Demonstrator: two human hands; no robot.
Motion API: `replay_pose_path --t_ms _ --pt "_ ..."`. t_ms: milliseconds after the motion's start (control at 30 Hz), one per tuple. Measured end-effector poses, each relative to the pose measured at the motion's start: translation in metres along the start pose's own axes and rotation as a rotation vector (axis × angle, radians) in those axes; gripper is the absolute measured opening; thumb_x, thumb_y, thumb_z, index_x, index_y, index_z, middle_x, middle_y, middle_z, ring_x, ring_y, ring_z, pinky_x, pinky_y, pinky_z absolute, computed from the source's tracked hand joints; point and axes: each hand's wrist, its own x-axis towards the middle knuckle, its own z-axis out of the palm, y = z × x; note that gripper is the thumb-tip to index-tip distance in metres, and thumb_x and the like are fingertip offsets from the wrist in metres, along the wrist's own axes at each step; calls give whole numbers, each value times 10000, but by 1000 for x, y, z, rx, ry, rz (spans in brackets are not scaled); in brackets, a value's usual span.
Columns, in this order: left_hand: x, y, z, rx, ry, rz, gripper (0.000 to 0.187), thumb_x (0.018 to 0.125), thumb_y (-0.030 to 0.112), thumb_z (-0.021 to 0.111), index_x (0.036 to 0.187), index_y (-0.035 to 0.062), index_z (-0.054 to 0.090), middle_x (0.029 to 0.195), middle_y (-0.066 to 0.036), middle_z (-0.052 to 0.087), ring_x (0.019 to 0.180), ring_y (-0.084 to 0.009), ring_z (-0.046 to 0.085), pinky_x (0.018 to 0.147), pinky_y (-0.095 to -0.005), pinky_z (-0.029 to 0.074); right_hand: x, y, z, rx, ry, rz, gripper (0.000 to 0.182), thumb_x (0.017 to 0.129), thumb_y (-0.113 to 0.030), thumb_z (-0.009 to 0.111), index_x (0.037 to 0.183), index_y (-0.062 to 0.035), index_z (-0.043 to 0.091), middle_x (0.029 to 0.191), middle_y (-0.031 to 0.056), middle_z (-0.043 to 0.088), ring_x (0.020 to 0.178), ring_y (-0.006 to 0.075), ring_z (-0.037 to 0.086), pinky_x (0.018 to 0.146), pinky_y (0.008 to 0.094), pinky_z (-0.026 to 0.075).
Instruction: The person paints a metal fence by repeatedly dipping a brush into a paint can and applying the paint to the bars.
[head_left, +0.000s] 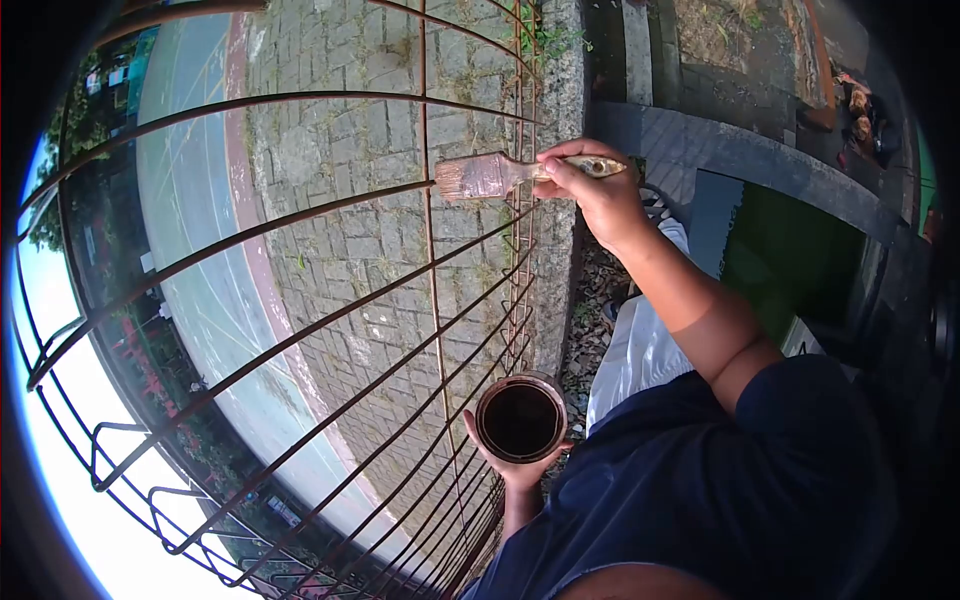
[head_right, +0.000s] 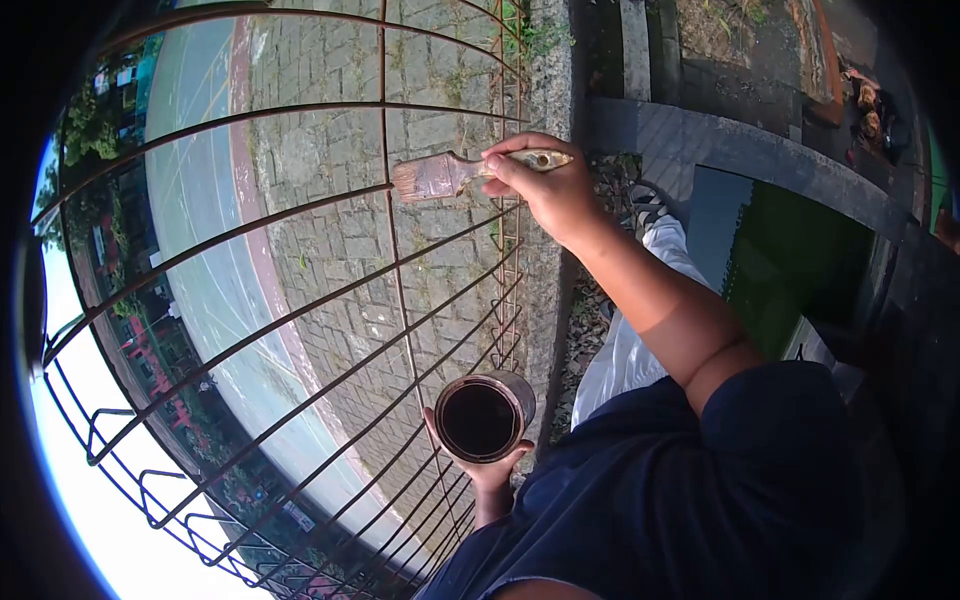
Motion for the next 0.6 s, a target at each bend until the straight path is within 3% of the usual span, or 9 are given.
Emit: replay_pose_path --t_ms 133,233,300,367,467,600 --pt "4 15 5 31 -57 -83 1308 668 703 833 1591 166 78 1504 -86 476 1404 -282 466 1242 -570 212 2 -7 32 179 -82 19 137 940 -23 693 1050 60 703 971 141 728 797 220 745 747 333 650" --pt "6 18 6 160 -68 -34 1279 686 741 804 1589 175 97 1506 -74 476 1405 -264 465 1254 -565 168 6 -3 39 87 -102 -22 137 930 -1 699 1048 67 705 986 136 731 802 221 746 752 331 649" --pt "3 11 1 218 -32 39 1392 617 672 873 1591 118 47 1498 -107 468 1391 -279 477 1232 -546 221 9 2 18 -19 -17 -14 130 942 -13 687 1047 60 708 996 139 732 806 213 746 747 314 646" --pt "-6 -14 -6 203 37 114 1631 483 535 1010 1598 6 -56 1482 -179 452 1369 -322 495 1179 -516 353 7 0 11 -5 3 -53 122 949 -17 679 1041 56 709 999 145 732 812 211 747 743 309 644" --pt "-6 5 5 37 5 -40 1459 569 539 976 1589 143 11 1504 -86 477 1398 -259 482 1265 -531 156 0 -15 31 99 -79 -4 124 948 -13 679 1047 57 706 992 142 732 816 210 747 745 318 646" --pt "-7 9 7 -63 16 -61 1523 533 462 1014 1588 118 -29 1501 -115 474 1395 -268 486 1255 -521 203 15 1 13 -1 -39 -65 123 951 -11 680 1050 57 705 995 134 726 838 196 736 756 330 650"
